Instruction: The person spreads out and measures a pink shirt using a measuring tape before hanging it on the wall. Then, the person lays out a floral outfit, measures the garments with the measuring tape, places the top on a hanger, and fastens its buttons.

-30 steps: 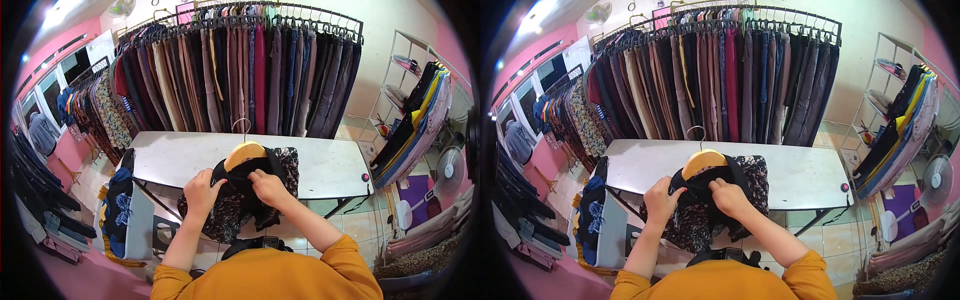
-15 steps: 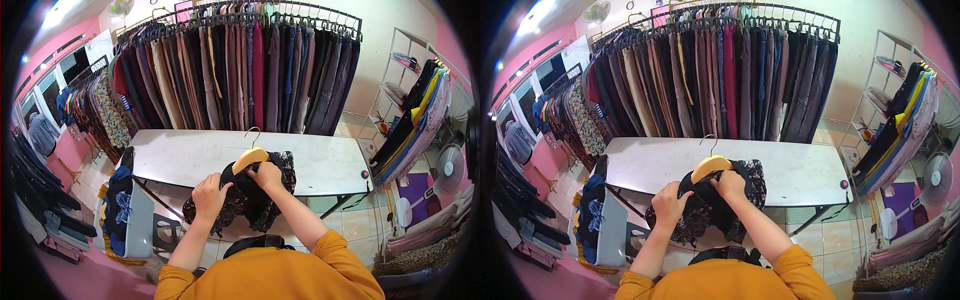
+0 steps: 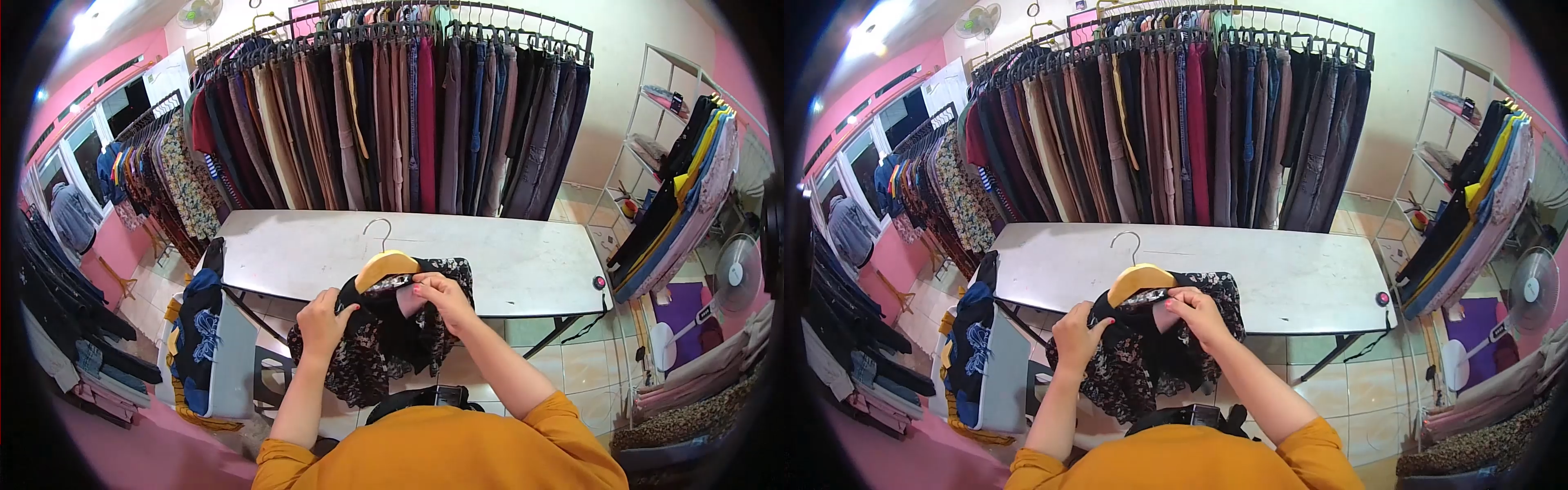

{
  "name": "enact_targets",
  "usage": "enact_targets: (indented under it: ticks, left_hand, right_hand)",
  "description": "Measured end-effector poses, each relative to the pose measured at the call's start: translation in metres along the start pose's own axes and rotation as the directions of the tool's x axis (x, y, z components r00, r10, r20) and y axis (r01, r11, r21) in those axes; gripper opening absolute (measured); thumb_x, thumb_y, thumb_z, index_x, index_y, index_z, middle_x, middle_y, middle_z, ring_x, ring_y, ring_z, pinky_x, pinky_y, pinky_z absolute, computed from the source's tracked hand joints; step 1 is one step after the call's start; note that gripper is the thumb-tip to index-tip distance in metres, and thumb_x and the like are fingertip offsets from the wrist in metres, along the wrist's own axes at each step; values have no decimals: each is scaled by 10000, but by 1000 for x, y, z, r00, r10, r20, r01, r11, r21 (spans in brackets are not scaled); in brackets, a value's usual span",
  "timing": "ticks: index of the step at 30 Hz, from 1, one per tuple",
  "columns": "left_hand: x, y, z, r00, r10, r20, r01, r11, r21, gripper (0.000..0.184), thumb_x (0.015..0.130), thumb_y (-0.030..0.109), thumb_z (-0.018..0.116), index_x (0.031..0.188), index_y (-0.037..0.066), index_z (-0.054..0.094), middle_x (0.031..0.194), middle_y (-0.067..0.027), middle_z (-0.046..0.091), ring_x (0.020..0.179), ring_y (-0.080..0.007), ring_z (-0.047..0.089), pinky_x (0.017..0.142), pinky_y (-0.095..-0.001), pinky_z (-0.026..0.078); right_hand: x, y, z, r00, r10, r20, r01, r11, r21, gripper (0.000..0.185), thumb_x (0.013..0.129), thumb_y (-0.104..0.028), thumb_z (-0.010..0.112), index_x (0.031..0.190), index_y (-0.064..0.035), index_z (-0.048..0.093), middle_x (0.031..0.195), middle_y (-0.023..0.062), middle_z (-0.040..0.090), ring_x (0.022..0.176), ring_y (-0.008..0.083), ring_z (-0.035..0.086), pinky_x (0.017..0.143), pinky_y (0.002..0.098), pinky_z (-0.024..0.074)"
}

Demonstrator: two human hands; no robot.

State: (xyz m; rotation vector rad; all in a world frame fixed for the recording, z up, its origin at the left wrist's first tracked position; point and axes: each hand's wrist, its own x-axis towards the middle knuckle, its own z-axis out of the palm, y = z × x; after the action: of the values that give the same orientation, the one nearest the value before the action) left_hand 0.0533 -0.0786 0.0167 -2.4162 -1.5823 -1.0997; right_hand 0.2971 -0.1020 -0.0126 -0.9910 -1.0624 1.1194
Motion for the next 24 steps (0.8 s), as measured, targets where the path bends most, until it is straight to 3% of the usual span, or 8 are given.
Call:
enact_targets:
  ticks: [4, 6, 7, 10, 14, 16, 20, 24]
  left_hand:
    - [-2, -12, -8, 999, 31, 22, -30, 999, -25, 362, 663, 324, 780, 832, 57, 602, 774, -95, 631, 696, -308, 619, 594, -378, 479]
    - [-1, -17, -11, 998, 35, 44, -34, 999, -36, 373, 658, 337, 782, 839, 58, 613, 781, -101, 637, 705, -309, 622, 606, -378, 483]
    - [0, -19, -14, 993, 59, 101, -54, 997, -56, 384, 655, 351, 782, 845, 60, 618, 781, -103, 640, 710, -310, 624, 613, -380, 484]
    - [5, -20, -21, 971, 96, 218, -79, 993, -84, 401, 648, 378, 782, 845, 65, 625, 778, -106, 644, 718, -313, 627, 629, -386, 485]
    - [14, -20, -22, 944, 84, 318, -43, 990, -133, 423, 623, 399, 795, 837, 70, 637, 748, -115, 642, 715, -317, 627, 640, -387, 484]
    - [20, -20, -20, 938, 49, 343, 4, 989, -150, 430, 604, 383, 807, 830, 59, 638, 725, -126, 634, 696, -316, 622, 636, -381, 478]
    - [43, -24, -11, 908, -30, 418, 130, 968, -213, 424, 578, 330, 829, 820, 39, 638, 661, -130, 606, 634, -288, 602, 611, -344, 460]
    - [83, -35, 36, 873, -12, 488, 201, 920, -336, 433, 591, 350, 823, 843, 42, 654, 674, -136, 634, 624, -291, 617, 608, -356, 466]
  right_hand:
    - [4, -37, -14, 882, 388, 267, -362, 921, -143, 170, 817, -180, 659, 771, -47, 564, 790, 20, 618, 776, 105, 595, 715, 275, 468]
    - [11, -64, -21, 859, 417, 299, -166, 777, -607, 150, 760, -185, 680, 772, -80, 572, 769, 16, 610, 719, 172, 617, 639, 340, 481]
    - [17, -73, -21, 911, 207, 358, 221, 489, -844, 147, 704, -173, 686, 808, -112, 602, 751, 48, 617, 742, 258, 623, 709, 406, 505]
    - [26, -101, -14, 858, 150, 492, 508, -96, -856, 205, 778, -131, 642, 982, -154, 643, 1176, 107, 585, 1077, 304, 545, 997, 383, 408]
    - [39, -79, -40, 709, -166, 685, 678, -104, -727, 335, 827, -109, 612, 1149, -200, 630, 1313, 109, 506, 1194, 313, 477, 1055, 357, 354]
    - [42, -70, -57, 873, 70, 482, 405, 445, -799, 440, 846, -105, 607, 1270, -212, 569, 1316, 111, 515, 1205, 326, 476, 1029, 380, 378]
    - [18, -63, -78, 969, 118, 215, 59, 739, -671, 445, 906, -172, 563, 1343, -135, 486, 1152, 170, 609, 1039, 280, 589, 924, 347, 441]
    - [18, -51, -112, 975, 92, 203, 114, 576, -810, 466, 898, -210, 587, 1344, -126, 479, 1072, 178, 636, 928, 238, 617, 846, 336, 467]
